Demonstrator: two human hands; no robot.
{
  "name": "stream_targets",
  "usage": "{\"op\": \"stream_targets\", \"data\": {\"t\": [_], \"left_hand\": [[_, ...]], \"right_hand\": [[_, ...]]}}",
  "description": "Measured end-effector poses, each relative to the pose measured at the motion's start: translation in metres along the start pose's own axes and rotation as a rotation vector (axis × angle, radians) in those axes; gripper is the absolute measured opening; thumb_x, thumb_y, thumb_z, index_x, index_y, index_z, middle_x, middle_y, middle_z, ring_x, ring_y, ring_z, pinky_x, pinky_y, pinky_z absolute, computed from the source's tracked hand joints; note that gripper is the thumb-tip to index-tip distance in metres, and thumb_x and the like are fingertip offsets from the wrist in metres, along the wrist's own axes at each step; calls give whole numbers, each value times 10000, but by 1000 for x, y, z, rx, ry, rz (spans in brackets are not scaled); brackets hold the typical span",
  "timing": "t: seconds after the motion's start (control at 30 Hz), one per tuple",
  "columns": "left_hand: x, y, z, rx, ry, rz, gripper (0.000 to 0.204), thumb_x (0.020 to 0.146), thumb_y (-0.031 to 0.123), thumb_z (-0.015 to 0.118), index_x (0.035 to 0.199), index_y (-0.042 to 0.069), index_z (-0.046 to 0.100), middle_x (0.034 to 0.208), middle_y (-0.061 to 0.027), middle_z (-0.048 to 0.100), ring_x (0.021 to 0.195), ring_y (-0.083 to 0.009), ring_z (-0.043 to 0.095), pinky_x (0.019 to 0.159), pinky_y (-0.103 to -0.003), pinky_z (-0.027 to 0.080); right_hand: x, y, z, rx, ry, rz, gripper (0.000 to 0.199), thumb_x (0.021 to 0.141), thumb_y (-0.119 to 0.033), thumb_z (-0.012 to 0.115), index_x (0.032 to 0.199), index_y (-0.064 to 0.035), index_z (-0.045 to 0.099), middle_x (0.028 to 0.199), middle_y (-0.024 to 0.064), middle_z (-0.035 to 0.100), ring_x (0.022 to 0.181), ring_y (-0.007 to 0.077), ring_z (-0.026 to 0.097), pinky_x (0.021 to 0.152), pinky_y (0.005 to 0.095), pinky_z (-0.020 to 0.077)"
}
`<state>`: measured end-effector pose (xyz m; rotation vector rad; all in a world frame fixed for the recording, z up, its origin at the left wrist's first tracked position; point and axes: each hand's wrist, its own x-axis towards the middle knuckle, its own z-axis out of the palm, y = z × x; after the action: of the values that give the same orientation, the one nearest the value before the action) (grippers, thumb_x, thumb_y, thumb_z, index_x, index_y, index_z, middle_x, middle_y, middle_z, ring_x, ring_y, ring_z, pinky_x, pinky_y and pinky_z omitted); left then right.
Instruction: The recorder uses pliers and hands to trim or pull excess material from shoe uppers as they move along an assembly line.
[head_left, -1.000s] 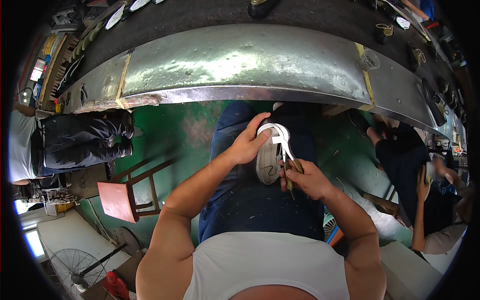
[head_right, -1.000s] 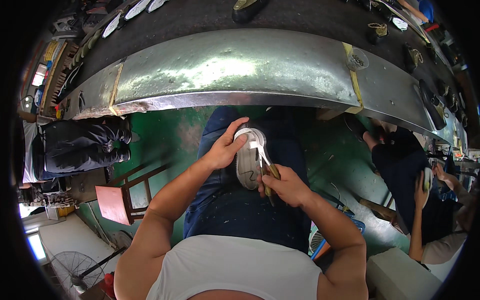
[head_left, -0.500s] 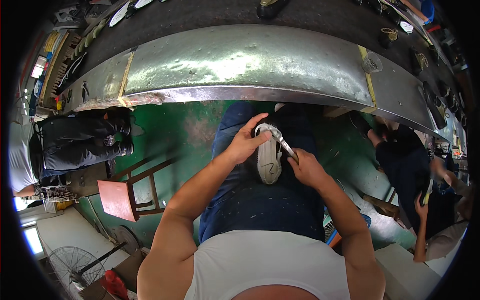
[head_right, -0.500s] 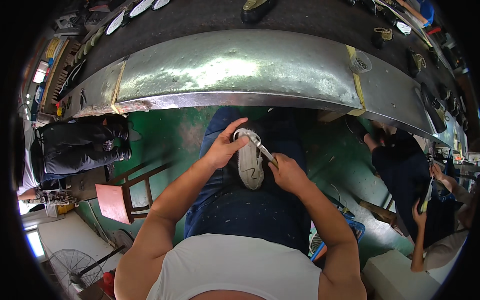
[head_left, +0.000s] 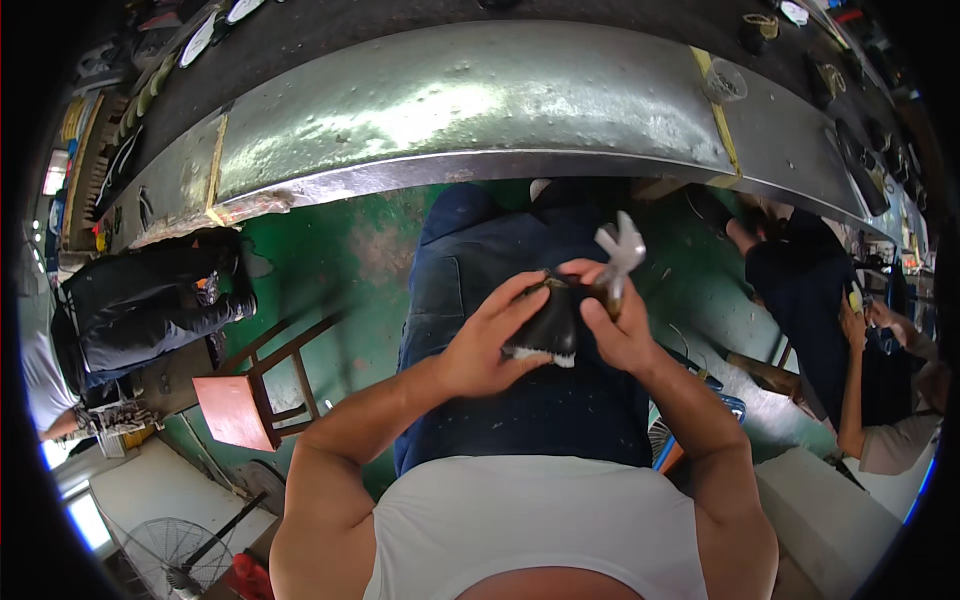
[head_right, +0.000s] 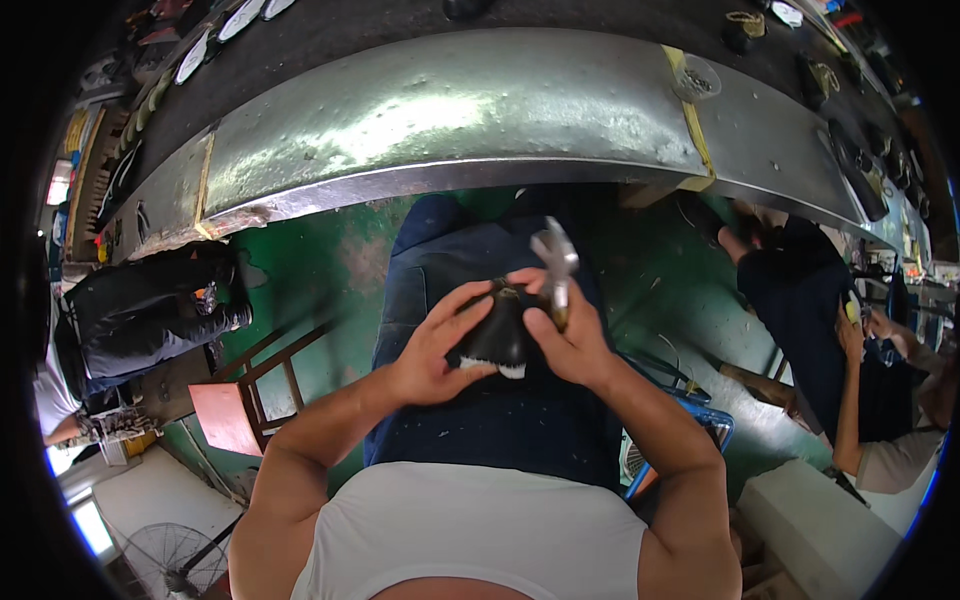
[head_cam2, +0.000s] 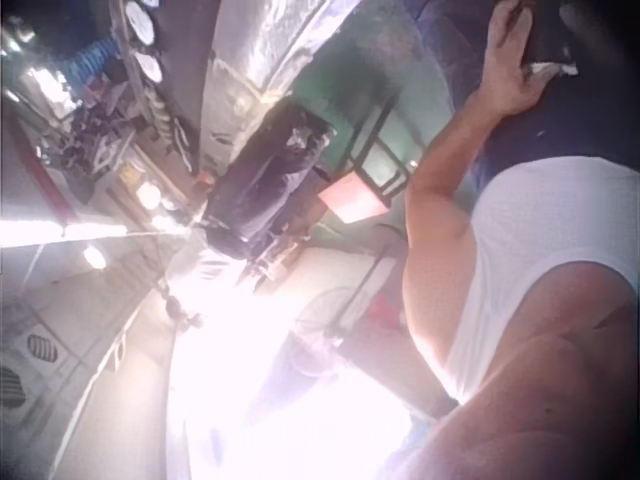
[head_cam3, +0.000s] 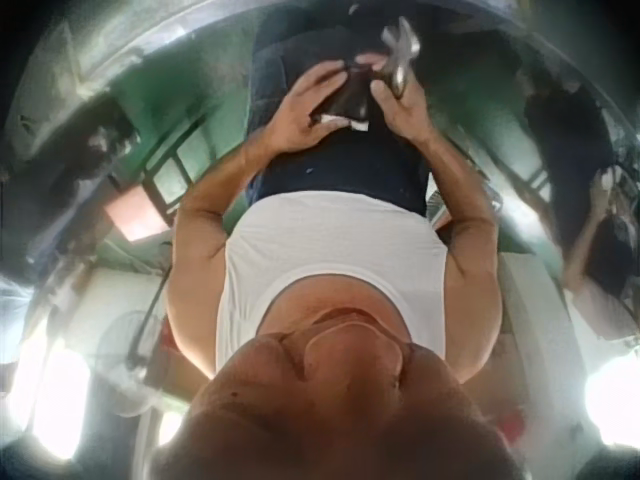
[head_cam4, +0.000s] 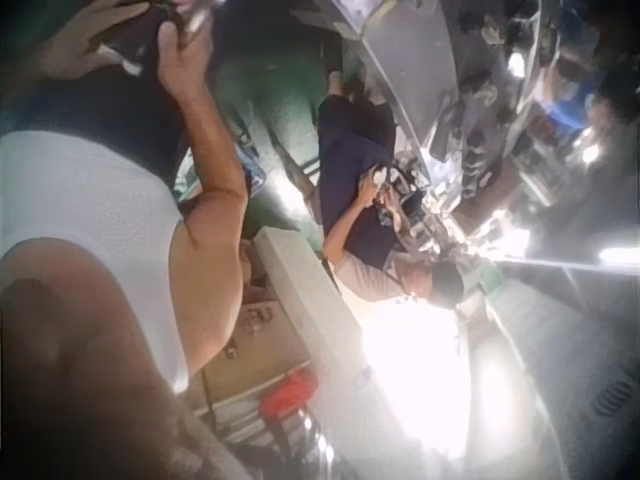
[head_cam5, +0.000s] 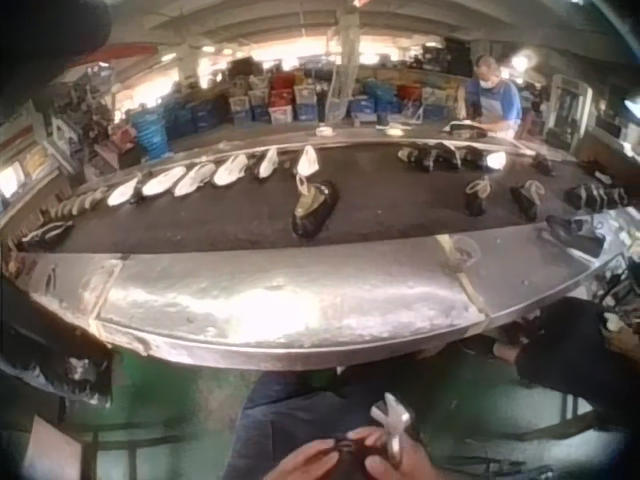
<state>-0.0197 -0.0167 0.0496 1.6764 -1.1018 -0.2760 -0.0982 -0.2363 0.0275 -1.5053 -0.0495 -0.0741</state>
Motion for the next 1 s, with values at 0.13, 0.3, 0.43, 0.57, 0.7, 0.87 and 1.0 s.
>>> {"op": "stream_targets", "data": {"t": [0.13,0.3,0.43,0.57,0.7,0.87,1.0], "left_hand": [[-12,6,4,106,54,-60,781,711,93,868,1363,-19,454,1303,-232,479,1146,-405,565,954,-417,516],[-22,-2,18,160,129,-66,829,671,137,899,1329,-21,420,1270,-254,485,1121,-423,561,905,-441,525],[-20,-7,23,204,174,-106,910,664,179,908,1380,-7,378,1271,-256,490,1126,-436,549,948,-475,495],[-16,-52,30,23,84,-383,929,741,215,857,1483,14,337,1340,-242,517,1256,-422,512,1094,-434,401],[-4,-72,23,-95,102,-560,780,851,316,761,1456,-17,398,1338,-260,530,1275,-400,509,1097,-406,398],[19,-69,19,213,76,-604,534,1005,418,530,1324,-10,562,1233,-270,595,1150,-397,596,978,-436,476],[6,-98,21,-1,-4,-809,471,1035,406,494,1122,-26,662,950,-161,684,877,-275,654,808,-382,520]], "right_hand": [[11,13,19,90,-45,3,217,998,-120,513,1181,-40,429,1242,193,594,1181,235,568,1039,388,423],[22,5,26,-42,-26,73,191,980,-135,552,1127,-33,486,1081,148,687,1009,212,660,918,362,498],[39,8,23,-120,-10,76,180,975,-154,575,1098,-33,523,1015,125,700,929,197,674,853,353,512],[52,19,8,-405,200,142,244,993,-229,570,1106,-14,540,938,122,693,841,245,686,767,349,528],[40,36,-4,-294,289,298,409,950,-360,641,1094,10,545,940,147,690,876,249,687,793,366,528],[18,58,11,-418,312,424,647,764,-395,801,1160,50,549,990,189,679,929,281,674,857,369,522],[9,76,6,-387,325,565,634,746,-328,798,1173,63,541,973,193,673,901,290,675,848,367,527]]}}
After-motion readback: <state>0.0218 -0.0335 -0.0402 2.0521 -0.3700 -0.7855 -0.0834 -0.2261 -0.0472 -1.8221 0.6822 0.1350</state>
